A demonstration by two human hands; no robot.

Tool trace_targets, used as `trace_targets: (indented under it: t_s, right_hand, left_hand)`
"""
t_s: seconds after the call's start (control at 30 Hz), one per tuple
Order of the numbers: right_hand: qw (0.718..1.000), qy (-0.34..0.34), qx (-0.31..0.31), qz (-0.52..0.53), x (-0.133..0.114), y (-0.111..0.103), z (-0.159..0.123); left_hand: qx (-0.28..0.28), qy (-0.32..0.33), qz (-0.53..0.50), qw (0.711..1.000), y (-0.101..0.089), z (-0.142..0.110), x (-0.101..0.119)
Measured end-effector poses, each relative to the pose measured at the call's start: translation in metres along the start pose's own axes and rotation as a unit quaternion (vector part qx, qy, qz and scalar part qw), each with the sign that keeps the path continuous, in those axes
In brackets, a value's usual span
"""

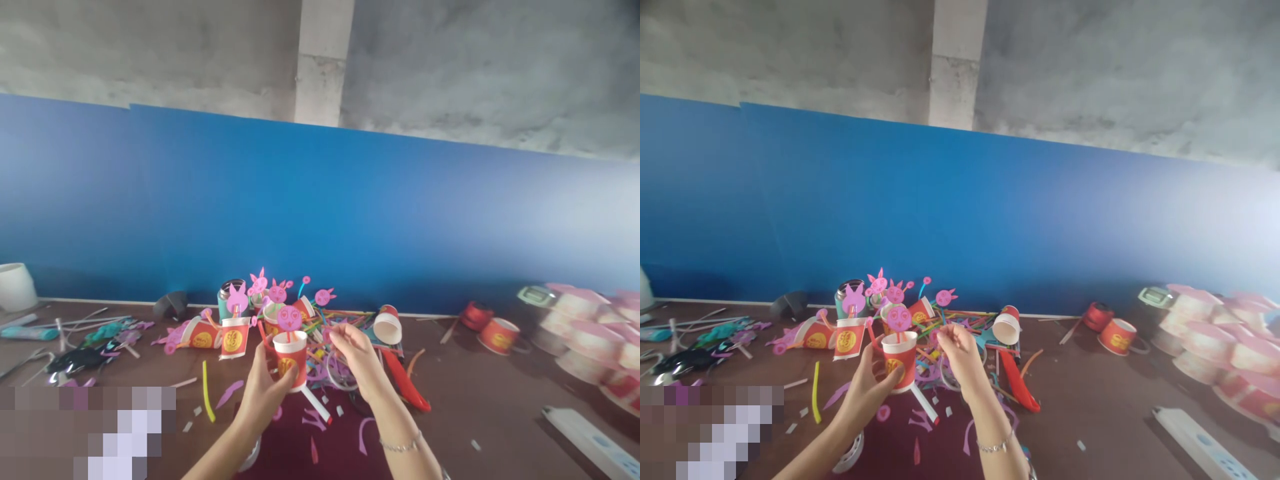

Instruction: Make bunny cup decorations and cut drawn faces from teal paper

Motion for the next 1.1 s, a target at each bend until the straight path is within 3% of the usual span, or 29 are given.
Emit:
trace_targets:
  t_s: [0.13, 0.27, 0.43, 0.6, 0.73, 0.87, 0.97, 1.1]
  right_hand:
    - [0.983, -0.023, -0.095, -0.154, -0.005, 0.004, -0.003]
    - [0.975, 0.013, -0.161, -0.154, -0.004, 0.009, -0.007]
    - [0.98, 0.025, -0.151, -0.13, -0.009, 0.007, -0.008]
    - [0.981, 0.027, -0.155, -0.116, -0.01, 0.007, -0.009]
    - [0.984, 0.026, -0.163, -0.072, -0.01, 0.008, -0.011]
    - [0.982, 0.048, -0.171, 0.059, -0.012, 0.008, -0.013]
    - [0.967, 0.049, -0.181, 0.171, -0.014, 0.009, -0.015]
    - [0.953, 0.041, -0.204, 0.219, -0.015, 0.013, -0.016]
  left_hand:
    - [-0.049, -0.025, 0.07, 0.996, 0.005, 0.0, 0.0]
    - [-0.114, -0.028, -0.062, 0.991, 0.019, 0.0, 0.007]
    - [-0.162, -0.09, -0.243, 0.952, 0.03, 0.003, 0.016]
    - [-0.151, -0.148, -0.323, 0.922, 0.032, 0.014, 0.016]
    - [-0.187, -0.163, -0.313, 0.917, 0.035, 0.018, 0.019]
    - [-0.224, -0.143, -0.296, 0.917, 0.035, 0.017, 0.024]
    - [-0.214, -0.145, -0.276, 0.926, 0.033, 0.017, 0.024]
    - [-0.197, -0.133, -0.251, 0.939, 0.03, 0.016, 0.026]
Point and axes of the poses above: each hand's wrist, its own z-axis towards the middle knuckle, its own y-axis out of the palm, x = y × z, the point moved 4 cm from there along z, towards the middle knuckle, and after that the axes turned 12 degrees about -x, right-handed, at the moved point
